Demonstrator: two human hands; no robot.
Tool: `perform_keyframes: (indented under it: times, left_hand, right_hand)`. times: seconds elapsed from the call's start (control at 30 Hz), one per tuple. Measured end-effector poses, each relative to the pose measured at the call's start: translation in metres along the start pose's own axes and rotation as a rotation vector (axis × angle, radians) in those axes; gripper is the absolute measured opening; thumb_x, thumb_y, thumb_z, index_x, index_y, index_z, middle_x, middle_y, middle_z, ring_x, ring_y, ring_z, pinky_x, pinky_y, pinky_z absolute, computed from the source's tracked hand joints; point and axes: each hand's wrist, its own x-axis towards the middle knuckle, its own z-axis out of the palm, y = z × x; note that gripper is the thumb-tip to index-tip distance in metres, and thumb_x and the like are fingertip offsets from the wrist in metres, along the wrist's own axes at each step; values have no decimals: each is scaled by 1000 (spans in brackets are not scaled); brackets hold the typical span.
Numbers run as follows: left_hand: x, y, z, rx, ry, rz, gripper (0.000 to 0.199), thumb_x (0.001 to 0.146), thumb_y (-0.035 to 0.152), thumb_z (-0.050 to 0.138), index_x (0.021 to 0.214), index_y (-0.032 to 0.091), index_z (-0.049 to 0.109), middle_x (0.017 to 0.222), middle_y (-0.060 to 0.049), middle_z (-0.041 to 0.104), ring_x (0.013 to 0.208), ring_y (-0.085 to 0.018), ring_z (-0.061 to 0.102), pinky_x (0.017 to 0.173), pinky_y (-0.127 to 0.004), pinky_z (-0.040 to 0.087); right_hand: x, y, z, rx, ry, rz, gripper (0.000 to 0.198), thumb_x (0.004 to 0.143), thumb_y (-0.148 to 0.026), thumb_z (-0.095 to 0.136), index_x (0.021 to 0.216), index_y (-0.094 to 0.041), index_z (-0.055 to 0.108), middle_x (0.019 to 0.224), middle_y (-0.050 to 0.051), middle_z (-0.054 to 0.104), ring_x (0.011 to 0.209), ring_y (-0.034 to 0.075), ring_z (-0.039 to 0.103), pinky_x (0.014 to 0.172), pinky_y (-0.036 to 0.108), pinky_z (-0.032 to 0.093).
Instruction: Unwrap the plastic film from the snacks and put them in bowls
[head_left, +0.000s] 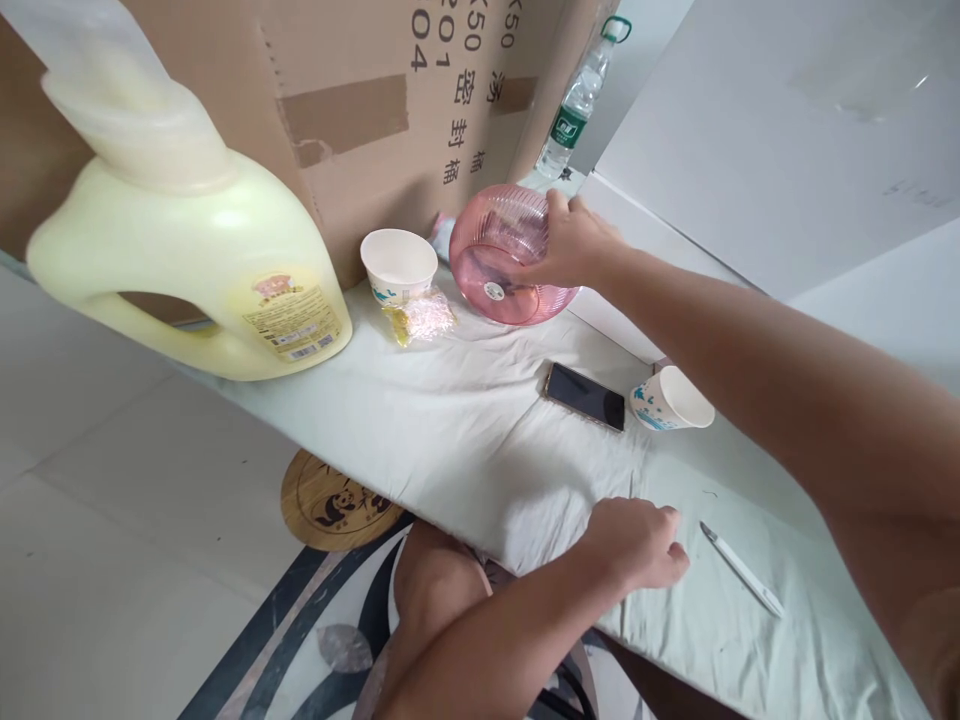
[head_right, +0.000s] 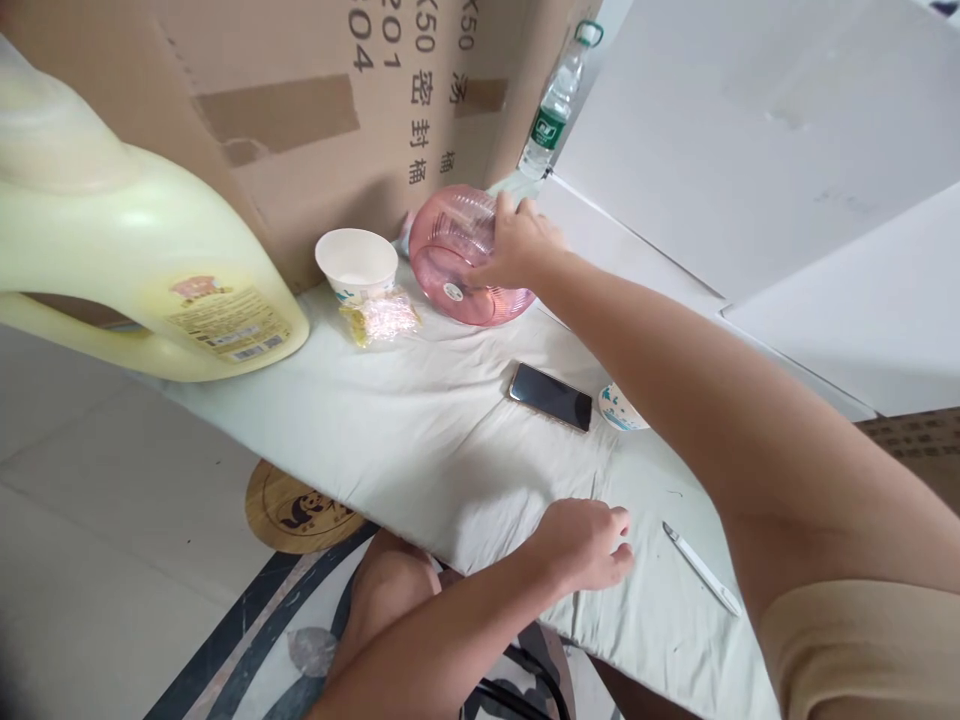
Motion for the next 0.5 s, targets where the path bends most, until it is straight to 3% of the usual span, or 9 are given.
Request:
perform_keyframes:
  times: [0.13,0.3,0.4,0.5]
  left_hand:
    - [-2,0,-2,4,-17,6,41,92,35,46,122,16,66,107,-14,78,95,-30,75,72,-37,54]
    - [-2,0,1,15,-2,11,39,92,36,47,120,17,67,106,-13,78,94,-29,75,73,-36,54]
    - [0,-1,4,24,15,14,38,92,36,49,119,17,68,107,-14,78,95,-29,76,75,-36,55]
    - [3,-1,5,31,10,15,37,91,34,50,118,17,68,109,-14,78,96,-30,76,75,-37,55]
  right_hand:
    - [-5,5,-12,-2,-2,7,82,74,-64,79,135,-17,52,128,18,58,126,43,55,100,60,50]
    - [-22,18,-24,106,-5,126,93,58,-61,89,131,-15,54,121,19,63,107,36,64,87,55,57]
    - [-33,24,-31,365,-95,170,78,65,-59,84,125,-17,59,115,19,67,95,31,67,77,51,60]
    - [-41,23,-39,692,-284,337,53,79,-54,74,120,-21,63,113,17,70,90,29,70,73,48,63]
